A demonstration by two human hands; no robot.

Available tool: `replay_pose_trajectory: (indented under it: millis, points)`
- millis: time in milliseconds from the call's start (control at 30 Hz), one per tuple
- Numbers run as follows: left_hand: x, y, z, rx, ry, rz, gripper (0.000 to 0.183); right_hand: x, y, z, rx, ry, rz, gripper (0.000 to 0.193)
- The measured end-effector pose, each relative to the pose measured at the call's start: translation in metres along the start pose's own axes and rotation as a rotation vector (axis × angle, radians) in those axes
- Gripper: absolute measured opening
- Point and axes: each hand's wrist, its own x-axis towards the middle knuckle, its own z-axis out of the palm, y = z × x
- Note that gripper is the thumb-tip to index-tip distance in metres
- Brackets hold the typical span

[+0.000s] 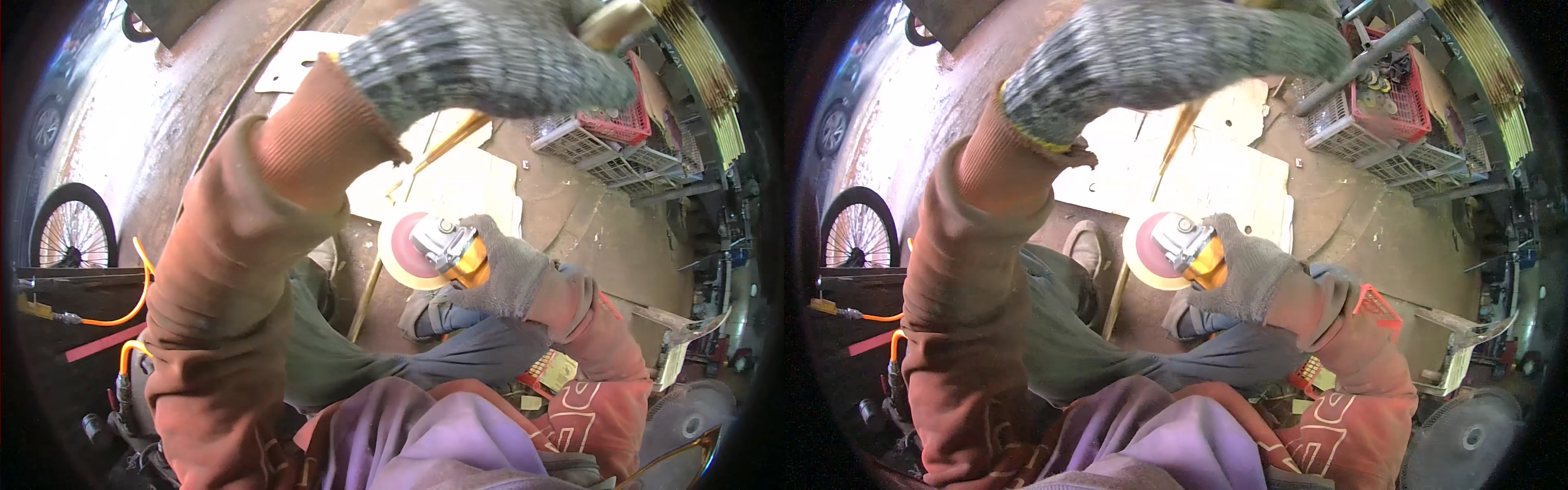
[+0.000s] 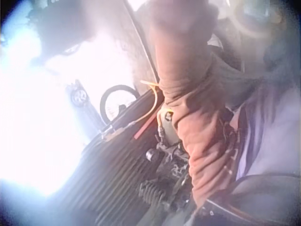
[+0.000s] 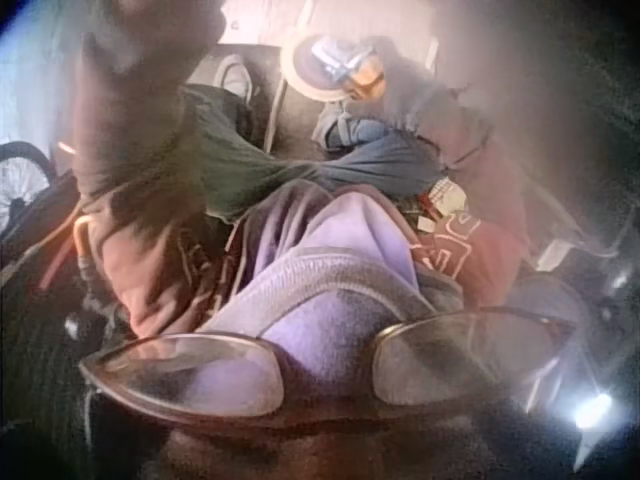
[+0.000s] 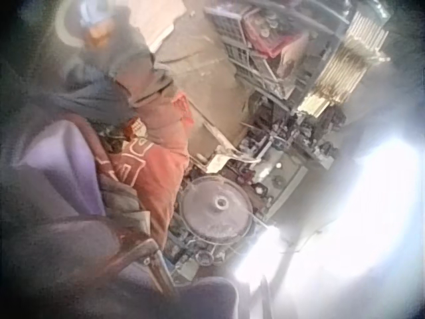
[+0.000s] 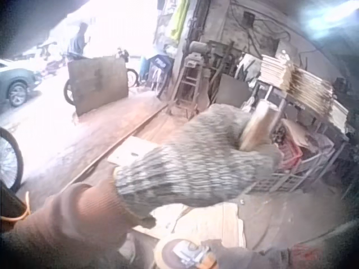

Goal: The person uses an angle grinder to smooth the edges of a metal frame held by hand while sitting on the ground.

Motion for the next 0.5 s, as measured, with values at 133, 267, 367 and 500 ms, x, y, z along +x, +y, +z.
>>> replay_pose_trajectory:
  millis: [133, 267, 367, 500]
  points:
    - [0.000, -0.011, -0.004, -0.152, 0.025, 0.075, 0.030, 0.013, 0.014, 0.011, 0.154, 0.096, -0.096, 0.087]
    - [0.003, -0.017, -0.013, -0.255, 0.010, 0.135, 0.030, 0.029, 0.033, 0.020, 0.383, 0.148, -0.181, 0.087]
    - [0.000, -0.018, -0.032, -0.188, -0.027, 0.093, 0.032, 0.031, 0.040, 0.028, 0.398, 0.049, -0.102, 0.089]
    - [-0.006, -0.022, -0.050, -0.037, 0.038, 0.187, 0.040, 0.039, 0.038, 0.038, 0.552, 0.110, -0.157, 0.090]
